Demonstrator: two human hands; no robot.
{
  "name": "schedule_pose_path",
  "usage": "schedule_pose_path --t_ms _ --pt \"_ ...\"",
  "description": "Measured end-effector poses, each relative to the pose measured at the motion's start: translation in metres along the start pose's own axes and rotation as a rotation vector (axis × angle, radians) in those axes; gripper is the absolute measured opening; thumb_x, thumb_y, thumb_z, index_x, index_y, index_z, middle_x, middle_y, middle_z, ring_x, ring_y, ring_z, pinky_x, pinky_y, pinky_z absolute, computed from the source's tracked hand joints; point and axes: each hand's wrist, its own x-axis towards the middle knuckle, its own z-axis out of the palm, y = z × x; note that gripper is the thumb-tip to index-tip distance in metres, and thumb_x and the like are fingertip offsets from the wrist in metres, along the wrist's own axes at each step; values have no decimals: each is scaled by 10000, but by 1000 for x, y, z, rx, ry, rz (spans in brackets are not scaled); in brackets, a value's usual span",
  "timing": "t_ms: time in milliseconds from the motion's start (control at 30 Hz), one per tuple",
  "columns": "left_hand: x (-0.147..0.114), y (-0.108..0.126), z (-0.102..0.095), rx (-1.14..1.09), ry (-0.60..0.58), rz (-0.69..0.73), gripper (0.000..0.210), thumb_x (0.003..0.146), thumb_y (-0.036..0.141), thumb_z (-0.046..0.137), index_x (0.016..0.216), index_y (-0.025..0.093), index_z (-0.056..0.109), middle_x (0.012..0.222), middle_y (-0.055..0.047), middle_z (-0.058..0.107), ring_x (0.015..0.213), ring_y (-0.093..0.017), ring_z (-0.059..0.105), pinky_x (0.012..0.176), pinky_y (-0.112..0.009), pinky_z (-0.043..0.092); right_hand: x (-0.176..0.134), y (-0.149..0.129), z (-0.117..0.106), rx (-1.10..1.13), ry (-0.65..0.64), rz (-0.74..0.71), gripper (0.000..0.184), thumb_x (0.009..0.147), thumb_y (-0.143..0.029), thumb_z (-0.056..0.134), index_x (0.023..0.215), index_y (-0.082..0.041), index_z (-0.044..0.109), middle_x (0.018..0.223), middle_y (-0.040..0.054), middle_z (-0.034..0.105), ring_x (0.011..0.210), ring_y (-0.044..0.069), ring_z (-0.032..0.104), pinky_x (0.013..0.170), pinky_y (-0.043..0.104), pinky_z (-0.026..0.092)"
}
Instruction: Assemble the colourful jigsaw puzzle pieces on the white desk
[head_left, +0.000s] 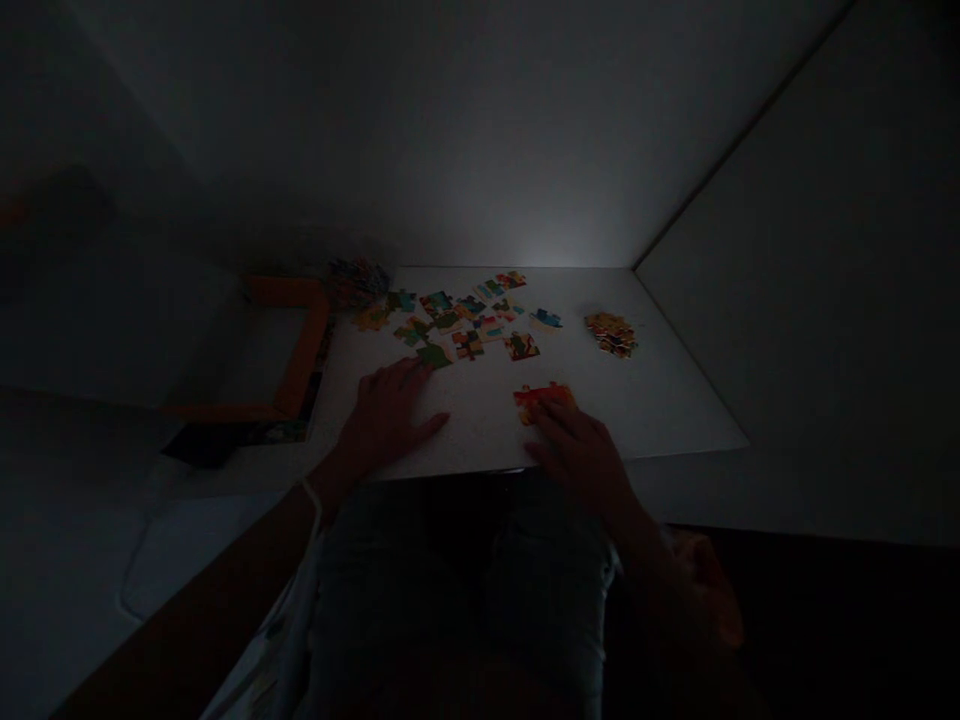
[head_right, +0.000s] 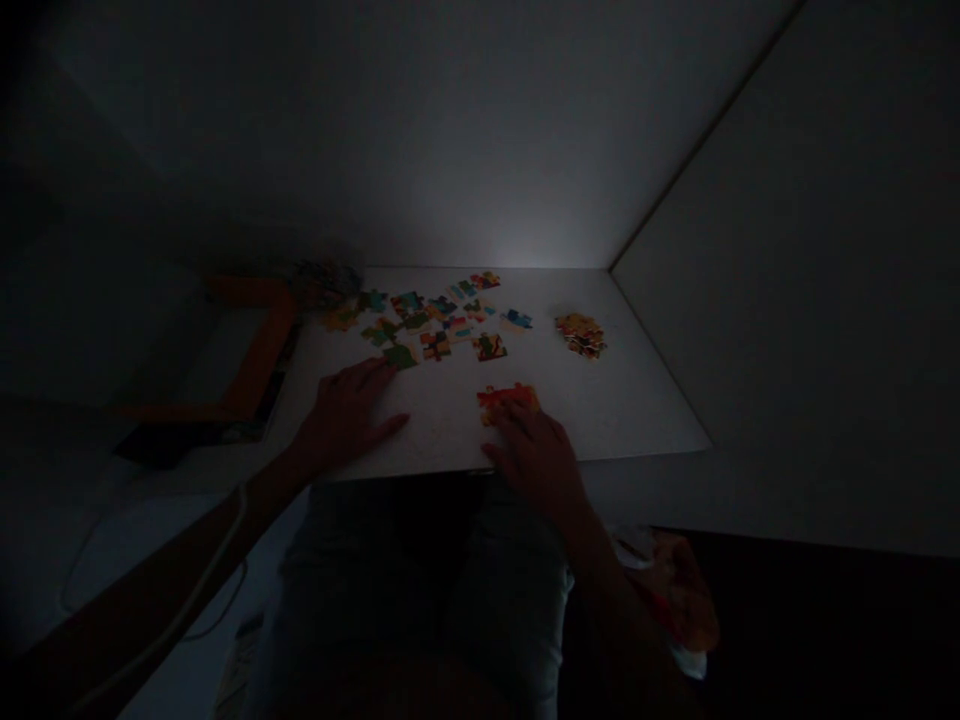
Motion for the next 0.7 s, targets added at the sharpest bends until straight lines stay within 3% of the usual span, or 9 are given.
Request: schedule_pose_path --t_ms 100,200,400,533,700 --pt "-2 1 -2 -4 1 4 562 892 458 468 1410 258 384 1477 -74 340 1340 -303 330 1088 -508 289 4 9 -8 -70 39 46 611 883 -510 525 1453 -429 320 1431 -4 450 1250 350 482 962 583 453" --pt "-4 1 -4 -27 28 31 545 912 443 440 1428 292 354 1485 -52 331 1348 -287 324 1101 -496 277 27 18 -20 -73 51 46 509 890 -498 530 1370 -335 481 1364 42 520 1223 321 509 974 537 455" --pt "-3 2 -11 -36 -17 47 558 916 457 429 1448 318 333 1495 -24 322 1369 -288 297 1100 -512 275 136 77 -44 -1 188 37 369 910 -459 519 1184 -239 629 1138 90 634 1000 255 618 874 428 478" --pt "0 7 -21 -36 -94 59 548 924 446 419 1454 338 330 1509 13 292 1393 -277 258 1107 -510 273 182 116 -28 21 186 1 271 930 -375 506 1102 -240 667 1070 69 650 879 204 630 879 416 426" --pt "5 11 -25 -32 -145 40 566 921 446 432 1464 339 313 1514 24 276 1400 -281 245 1106 -517 274 176 118 -10 20 14 -189 251 873 -436 622 1054 -272 679 1096 44 635 1040 227 560 956 452 313"
